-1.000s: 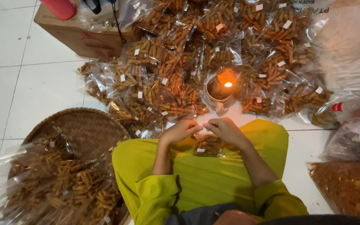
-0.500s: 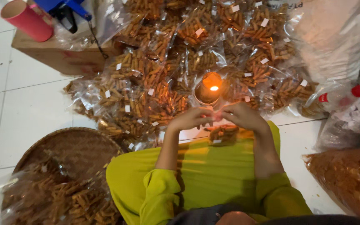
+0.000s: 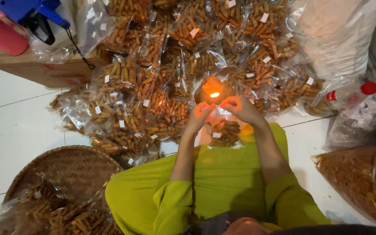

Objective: The person sits on the floor and repeatedly scoops snack sticks from a woven basket into clear plastic bags. Each bag is held over a small candle flame to heat-seal the opening, then placed on the floor among other sealed bags.

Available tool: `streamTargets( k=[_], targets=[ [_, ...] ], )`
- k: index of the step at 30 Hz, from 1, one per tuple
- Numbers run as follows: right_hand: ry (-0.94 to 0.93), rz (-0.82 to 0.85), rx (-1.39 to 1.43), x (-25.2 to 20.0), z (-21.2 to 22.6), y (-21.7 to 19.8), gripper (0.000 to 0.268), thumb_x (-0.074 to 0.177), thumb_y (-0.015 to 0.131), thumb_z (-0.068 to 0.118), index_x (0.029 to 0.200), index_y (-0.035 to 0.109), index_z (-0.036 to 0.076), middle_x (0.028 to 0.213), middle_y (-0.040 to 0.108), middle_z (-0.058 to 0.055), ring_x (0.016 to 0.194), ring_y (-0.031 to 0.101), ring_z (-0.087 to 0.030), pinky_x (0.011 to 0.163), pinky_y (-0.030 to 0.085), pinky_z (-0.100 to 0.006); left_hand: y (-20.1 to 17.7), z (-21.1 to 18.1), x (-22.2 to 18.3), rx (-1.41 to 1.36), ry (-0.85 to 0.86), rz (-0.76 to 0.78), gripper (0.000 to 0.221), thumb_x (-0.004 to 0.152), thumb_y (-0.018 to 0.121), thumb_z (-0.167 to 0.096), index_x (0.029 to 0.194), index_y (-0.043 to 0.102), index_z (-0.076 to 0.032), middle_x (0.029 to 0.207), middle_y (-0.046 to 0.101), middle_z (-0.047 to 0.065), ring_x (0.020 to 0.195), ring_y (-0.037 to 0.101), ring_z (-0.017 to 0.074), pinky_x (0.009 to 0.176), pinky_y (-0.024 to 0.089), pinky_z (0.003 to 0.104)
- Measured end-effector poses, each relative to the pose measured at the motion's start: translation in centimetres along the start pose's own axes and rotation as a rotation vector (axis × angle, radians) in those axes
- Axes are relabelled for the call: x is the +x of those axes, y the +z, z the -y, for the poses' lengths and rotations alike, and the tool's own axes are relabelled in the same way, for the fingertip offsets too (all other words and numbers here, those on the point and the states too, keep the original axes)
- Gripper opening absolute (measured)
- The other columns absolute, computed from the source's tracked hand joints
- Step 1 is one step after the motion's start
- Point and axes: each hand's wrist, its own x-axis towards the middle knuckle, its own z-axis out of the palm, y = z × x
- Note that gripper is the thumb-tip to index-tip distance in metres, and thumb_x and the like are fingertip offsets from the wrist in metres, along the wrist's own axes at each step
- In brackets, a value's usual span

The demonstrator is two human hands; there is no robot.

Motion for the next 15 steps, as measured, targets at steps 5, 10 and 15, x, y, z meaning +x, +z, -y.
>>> streamTargets(
  k=[5, 10, 15],
  targets=[
    [-0.006, -0.080, 0.112, 0.4, -1.9, 0.9, 0.028, 0.091, 0.069, 0.028, 0.094, 0.076, 0.000, 0.081, 0.072, 0.000, 0.075, 0.062, -0.008, 0.070, 0.049, -0.028, 0.6, 0.6, 0.4, -0.157, -0.053, 0.082, 0.023, 0.086, 0.076, -0.023, 0.101, 0.068, -0.007, 0.085, 0.070, 0.000, 0.073, 0.062, 0.0081, 0.063, 0.049, 0.026],
    [0.027, -0.179, 0.303, 1.3, -4.3, 2.5, 0.020, 0.091, 0.071, 0.019, 0.096, 0.073, 0.000, 0.086, 0.071, -0.001, 0.081, 0.061, -0.009, 0.073, 0.048, -0.026, 0.6, 0.0, 1.2, -0.095, 0.000, -0.072, 0.016, 0.086, 0.079, -0.015, 0.091, 0.067, -0.005, 0.083, 0.071, 0.002, 0.073, 0.064, 0.0090, 0.065, 0.053, 0.026],
    [0.073, -0.140, 0.481, 1.5, -5.5, 3.2, 0.022, 0.086, 0.069, 0.015, 0.106, 0.068, 0.004, 0.092, 0.070, 0.000, 0.084, 0.063, -0.009, 0.074, 0.051, -0.026, 0.3, -0.4, 0.8, -0.143, 0.007, -0.144, 0.015, 0.085, 0.075, -0.010, 0.086, 0.061, -0.005, 0.076, 0.065, 0.002, 0.068, 0.061, 0.0090, 0.059, 0.050, 0.026]
  ],
)
